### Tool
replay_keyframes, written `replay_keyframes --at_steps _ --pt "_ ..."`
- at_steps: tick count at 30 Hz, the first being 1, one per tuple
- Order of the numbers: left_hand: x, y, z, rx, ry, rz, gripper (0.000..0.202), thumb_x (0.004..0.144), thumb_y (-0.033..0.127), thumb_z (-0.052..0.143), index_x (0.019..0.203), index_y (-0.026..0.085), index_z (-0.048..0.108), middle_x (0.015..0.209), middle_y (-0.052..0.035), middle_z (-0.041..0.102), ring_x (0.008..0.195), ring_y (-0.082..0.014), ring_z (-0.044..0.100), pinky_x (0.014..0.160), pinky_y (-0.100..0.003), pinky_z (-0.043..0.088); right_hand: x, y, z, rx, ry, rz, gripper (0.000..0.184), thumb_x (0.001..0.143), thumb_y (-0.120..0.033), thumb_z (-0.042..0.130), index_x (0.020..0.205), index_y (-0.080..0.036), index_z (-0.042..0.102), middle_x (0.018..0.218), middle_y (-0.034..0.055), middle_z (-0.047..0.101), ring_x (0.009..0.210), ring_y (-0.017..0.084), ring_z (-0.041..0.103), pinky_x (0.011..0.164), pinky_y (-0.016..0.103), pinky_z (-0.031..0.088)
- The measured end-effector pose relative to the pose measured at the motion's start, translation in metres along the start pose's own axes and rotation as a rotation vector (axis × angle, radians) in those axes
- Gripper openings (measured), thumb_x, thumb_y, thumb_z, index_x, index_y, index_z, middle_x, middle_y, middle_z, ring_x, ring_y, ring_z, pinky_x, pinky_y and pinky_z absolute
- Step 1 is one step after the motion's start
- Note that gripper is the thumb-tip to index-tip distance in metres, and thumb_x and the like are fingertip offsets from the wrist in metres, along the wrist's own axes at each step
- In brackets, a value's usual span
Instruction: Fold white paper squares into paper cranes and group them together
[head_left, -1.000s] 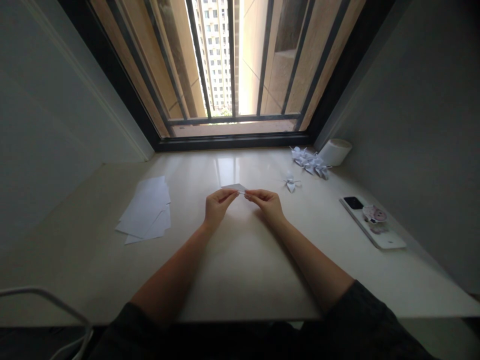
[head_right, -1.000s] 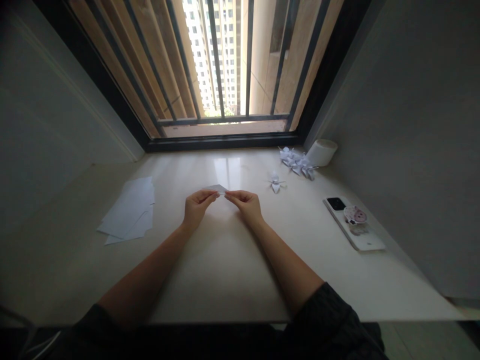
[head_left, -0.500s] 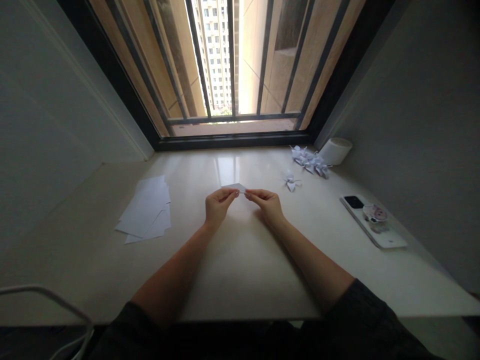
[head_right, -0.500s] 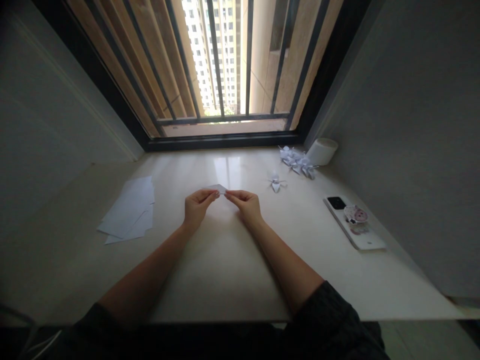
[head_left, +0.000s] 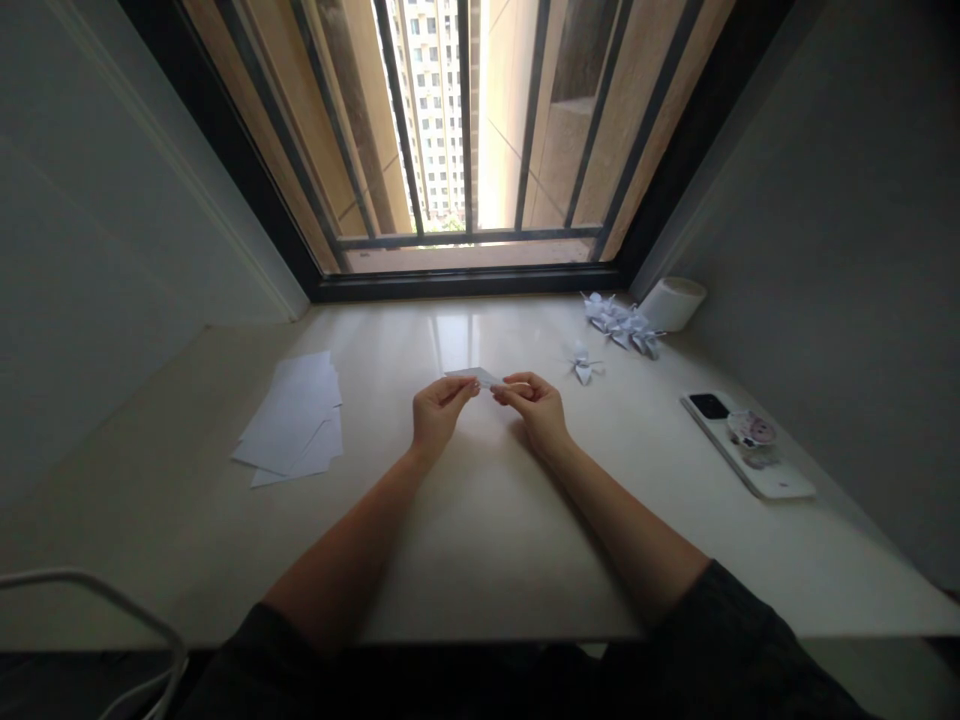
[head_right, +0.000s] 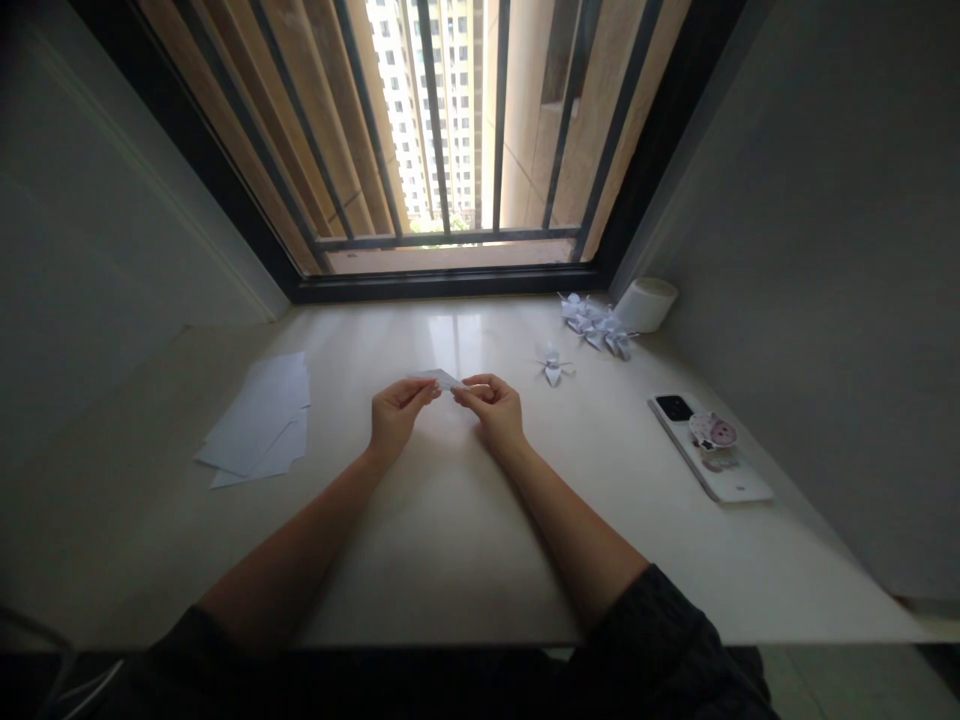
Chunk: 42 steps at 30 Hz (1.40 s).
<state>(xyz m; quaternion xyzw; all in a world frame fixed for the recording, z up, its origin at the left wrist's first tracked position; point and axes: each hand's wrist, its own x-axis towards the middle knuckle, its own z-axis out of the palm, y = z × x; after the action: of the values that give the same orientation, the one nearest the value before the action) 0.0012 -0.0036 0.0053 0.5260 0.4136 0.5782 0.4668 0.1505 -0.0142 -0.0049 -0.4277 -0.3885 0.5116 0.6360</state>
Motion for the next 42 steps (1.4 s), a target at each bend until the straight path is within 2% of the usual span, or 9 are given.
replay_keyframes --at_steps 5,13,17,20,24,27,31,36,42 --pt "0.001 0.000 0.000 -0.072 0.037 -0.036 0.033 0.065 0.032 0.075 0.088 0.017 0.057 0.070 -0.0023 0.071 0.068 -0.0175 0.069 0.067 -0.028 0.053 0.000 -0.001 0.001 0.034 -0.007 0.014 0.038 0.053 -0.038 0.082 0.069 -0.020 0.053 0.054 -0.0036 0.066 0.055 0.014 0.064 0.060 0.027 0.050" --pt "0.002 -0.002 -0.001 -0.065 0.038 -0.027 0.026 0.071 0.033 0.070 0.081 0.018 0.053 0.071 -0.0010 0.070 0.068 -0.0166 0.069 0.069 -0.028 0.053 -0.001 0.001 0.003 0.025 -0.045 0.000 0.037 0.056 -0.042 0.080 0.070 -0.021 0.052 0.060 -0.0014 0.069 0.062 0.017 0.068 0.064 0.029 0.052" --pt "0.005 -0.004 -0.004 -0.033 0.023 0.041 0.025 0.075 0.033 0.066 0.087 0.019 0.050 0.073 -0.0002 0.069 0.071 -0.0154 0.068 0.072 -0.029 0.053 0.001 0.001 -0.001 -0.002 -0.163 0.039 0.039 0.059 -0.043 0.078 0.075 -0.022 0.050 0.066 0.0000 0.070 0.067 0.017 0.068 0.069 0.031 0.051" --pt "0.007 -0.005 -0.008 0.075 0.020 0.114 0.025 0.079 0.032 0.061 0.097 0.022 0.047 0.078 0.0002 0.069 0.074 -0.0144 0.067 0.074 -0.028 0.051 0.002 -0.004 -0.004 -0.039 -0.278 0.118 0.042 0.058 -0.043 0.078 0.073 -0.022 0.046 0.085 0.0030 0.072 0.077 0.017 0.067 0.071 0.030 0.051" --pt "0.004 -0.004 -0.011 0.311 -0.049 0.182 0.027 0.085 0.028 0.051 0.111 0.025 0.043 0.078 0.0025 0.065 0.073 -0.0118 0.063 0.070 -0.023 0.047 0.004 -0.008 -0.007 -0.057 -0.306 0.120 0.033 0.069 -0.046 0.069 0.080 -0.023 0.049 0.100 0.0029 0.069 0.084 0.016 0.065 0.075 0.030 0.050" --pt "0.001 -0.003 -0.011 0.444 -0.146 0.220 0.028 0.088 0.026 0.045 0.116 0.025 0.041 0.076 0.0039 0.061 0.068 -0.0105 0.059 0.067 -0.022 0.044 0.005 -0.006 -0.009 -0.086 -0.366 0.065 0.029 0.072 -0.042 0.067 0.091 -0.025 0.055 0.097 0.0010 0.068 0.083 0.015 0.064 0.075 0.029 0.049" --pt "0.000 -0.004 -0.011 0.533 -0.208 0.217 0.030 0.087 0.026 0.046 0.117 0.026 0.043 0.075 0.0039 0.060 0.066 -0.0106 0.056 0.068 -0.023 0.043 0.005 0.001 -0.012 -0.191 -0.485 0.060 0.036 0.069 -0.036 0.071 0.101 -0.022 0.064 0.075 -0.0015 0.066 0.062 0.011 0.058 0.058 0.024 0.044" --pt "0.001 -0.005 -0.009 0.380 -0.167 0.089 0.031 0.084 0.033 0.052 0.114 0.024 0.049 0.073 0.0029 0.065 0.066 -0.0118 0.060 0.063 -0.022 0.044 0.004 0.001 -0.011 -0.223 -0.373 0.002 0.044 0.061 -0.034 0.077 0.102 -0.021 0.067 0.070 -0.0010 0.067 0.060 0.013 0.059 0.058 0.026 0.045" --pt "0.005 -0.007 -0.005 0.087 -0.245 -0.068 0.033 0.081 0.041 0.058 0.103 0.016 0.057 0.073 -0.0021 0.069 0.067 -0.0152 0.066 0.067 -0.027 0.051 -0.001 -0.005 -0.009 -0.463 -0.092 -0.312 0.031 0.067 -0.040 0.073 0.093 -0.023 0.070 0.079 0.0032 0.068 0.071 0.017 0.062 0.073 0.033 0.049"
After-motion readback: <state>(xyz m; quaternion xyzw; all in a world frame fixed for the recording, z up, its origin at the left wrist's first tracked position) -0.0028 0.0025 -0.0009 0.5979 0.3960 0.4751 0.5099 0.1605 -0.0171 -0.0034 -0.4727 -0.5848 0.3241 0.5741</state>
